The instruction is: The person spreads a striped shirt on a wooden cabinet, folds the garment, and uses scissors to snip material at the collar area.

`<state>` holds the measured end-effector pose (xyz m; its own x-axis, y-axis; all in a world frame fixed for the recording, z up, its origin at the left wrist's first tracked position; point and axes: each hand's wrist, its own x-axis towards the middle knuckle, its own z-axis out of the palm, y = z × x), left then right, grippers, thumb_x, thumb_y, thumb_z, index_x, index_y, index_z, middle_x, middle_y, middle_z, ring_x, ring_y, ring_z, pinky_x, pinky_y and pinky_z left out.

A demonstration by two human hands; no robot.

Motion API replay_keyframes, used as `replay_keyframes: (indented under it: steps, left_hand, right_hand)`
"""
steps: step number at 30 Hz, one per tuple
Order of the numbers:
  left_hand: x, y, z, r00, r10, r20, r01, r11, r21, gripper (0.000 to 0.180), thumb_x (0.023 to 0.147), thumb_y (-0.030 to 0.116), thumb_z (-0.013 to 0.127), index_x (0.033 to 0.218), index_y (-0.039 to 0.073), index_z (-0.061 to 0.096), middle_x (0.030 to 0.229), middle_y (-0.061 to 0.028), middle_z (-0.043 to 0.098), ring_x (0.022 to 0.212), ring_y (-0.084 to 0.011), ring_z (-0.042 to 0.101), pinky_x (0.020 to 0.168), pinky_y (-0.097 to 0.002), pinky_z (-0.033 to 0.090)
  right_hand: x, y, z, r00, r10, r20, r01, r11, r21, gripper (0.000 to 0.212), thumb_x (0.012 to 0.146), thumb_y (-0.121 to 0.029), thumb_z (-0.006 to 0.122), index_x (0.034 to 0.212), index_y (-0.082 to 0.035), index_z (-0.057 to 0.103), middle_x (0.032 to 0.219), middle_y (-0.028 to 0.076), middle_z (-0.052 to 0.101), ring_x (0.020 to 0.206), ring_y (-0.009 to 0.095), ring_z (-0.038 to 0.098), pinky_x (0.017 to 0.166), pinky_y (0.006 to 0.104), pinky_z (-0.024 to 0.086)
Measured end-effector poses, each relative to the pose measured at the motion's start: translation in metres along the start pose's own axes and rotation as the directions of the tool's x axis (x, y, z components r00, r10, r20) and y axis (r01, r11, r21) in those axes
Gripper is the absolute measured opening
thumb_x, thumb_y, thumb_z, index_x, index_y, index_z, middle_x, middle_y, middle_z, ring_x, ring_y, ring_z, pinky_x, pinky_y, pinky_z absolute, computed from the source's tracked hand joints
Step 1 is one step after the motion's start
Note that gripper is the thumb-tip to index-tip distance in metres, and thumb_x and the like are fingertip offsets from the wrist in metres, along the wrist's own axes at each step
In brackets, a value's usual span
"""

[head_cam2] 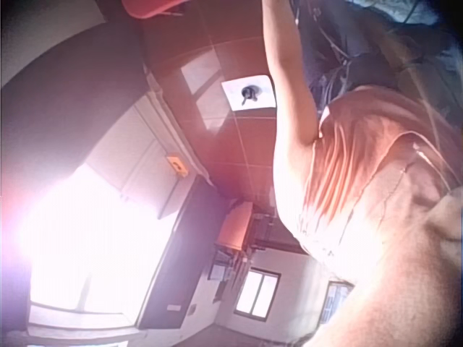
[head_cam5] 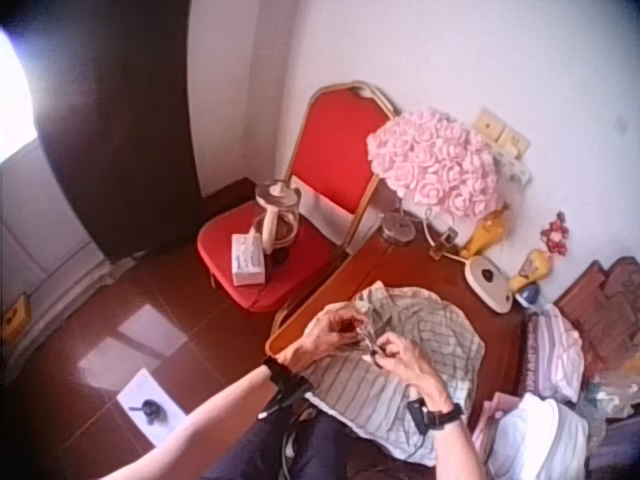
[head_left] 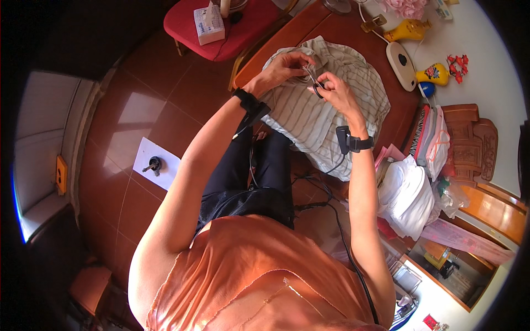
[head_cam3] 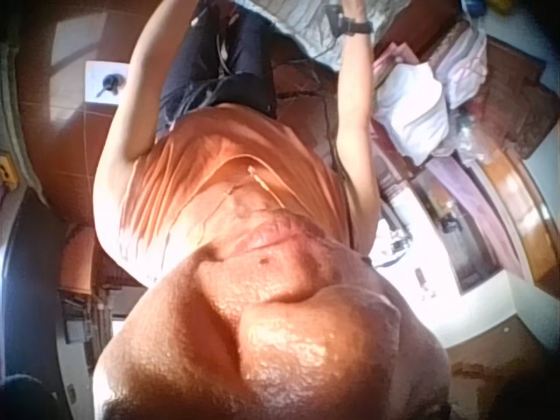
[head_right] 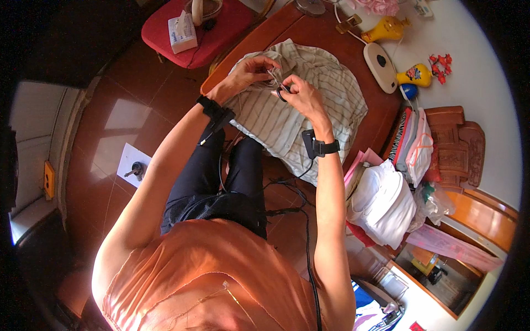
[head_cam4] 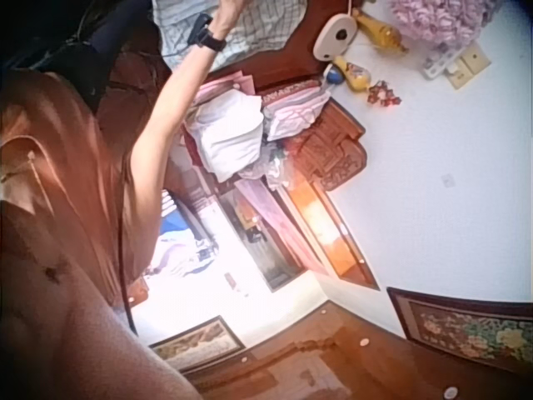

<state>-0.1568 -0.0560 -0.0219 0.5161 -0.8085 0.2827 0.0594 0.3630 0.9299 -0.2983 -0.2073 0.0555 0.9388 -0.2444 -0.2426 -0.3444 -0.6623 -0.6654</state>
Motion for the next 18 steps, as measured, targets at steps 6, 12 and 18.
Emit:
replay_keyframes:
  steps: [6, 12, 18]
  left_hand:
    - [-0.004, 0.000, -0.004, 0.988, -0.139, 0.060, 0.144, 0.986, -0.083, 0.028, 0.084, -0.005, 0.059, 0.109, 0.004, 0.068, 0.106, -0.0019, 0.067, 0.093, -0.0086, 0.058, 0.086, -0.0241, 0.046]
    - [-0.005, 0.000, -0.004, 0.989, -0.145, 0.025, 0.147, 0.986, -0.076, 0.030, 0.084, -0.005, 0.059, 0.112, 0.005, 0.067, 0.105, -0.0010, 0.068, 0.091, -0.0070, 0.058, 0.084, -0.0233, 0.047]
    - [-0.004, 0.003, -0.005, 0.979, -0.198, 0.050, 0.198, 0.980, -0.005, 0.033, 0.086, -0.003, 0.060, 0.117, 0.006, 0.065, 0.109, -0.0023, 0.067, 0.094, -0.0070, 0.059, 0.085, -0.0233, 0.048]
  right_hand:
    - [0.000, -0.013, -0.002, 1.000, 0.000, 0.006, 0.001, 0.993, -0.119, 0.029, 0.078, -0.034, 0.070, 0.092, -0.011, 0.059, 0.054, -0.001, 0.049, 0.051, 0.012, 0.044, 0.052, 0.0305, 0.035]
    - [-0.002, -0.015, 0.000, 0.999, -0.033, 0.005, 0.033, 0.998, -0.056, 0.028, 0.079, -0.031, 0.070, 0.093, -0.010, 0.059, 0.055, -0.001, 0.052, 0.052, 0.010, 0.044, 0.051, 0.0301, 0.035]
    - [-0.001, -0.002, 0.005, 0.998, -0.055, 0.036, 0.046, 0.975, 0.219, 0.024, 0.081, -0.024, 0.070, 0.094, -0.007, 0.059, 0.058, -0.002, 0.057, 0.053, 0.007, 0.044, 0.052, 0.0249, 0.036]
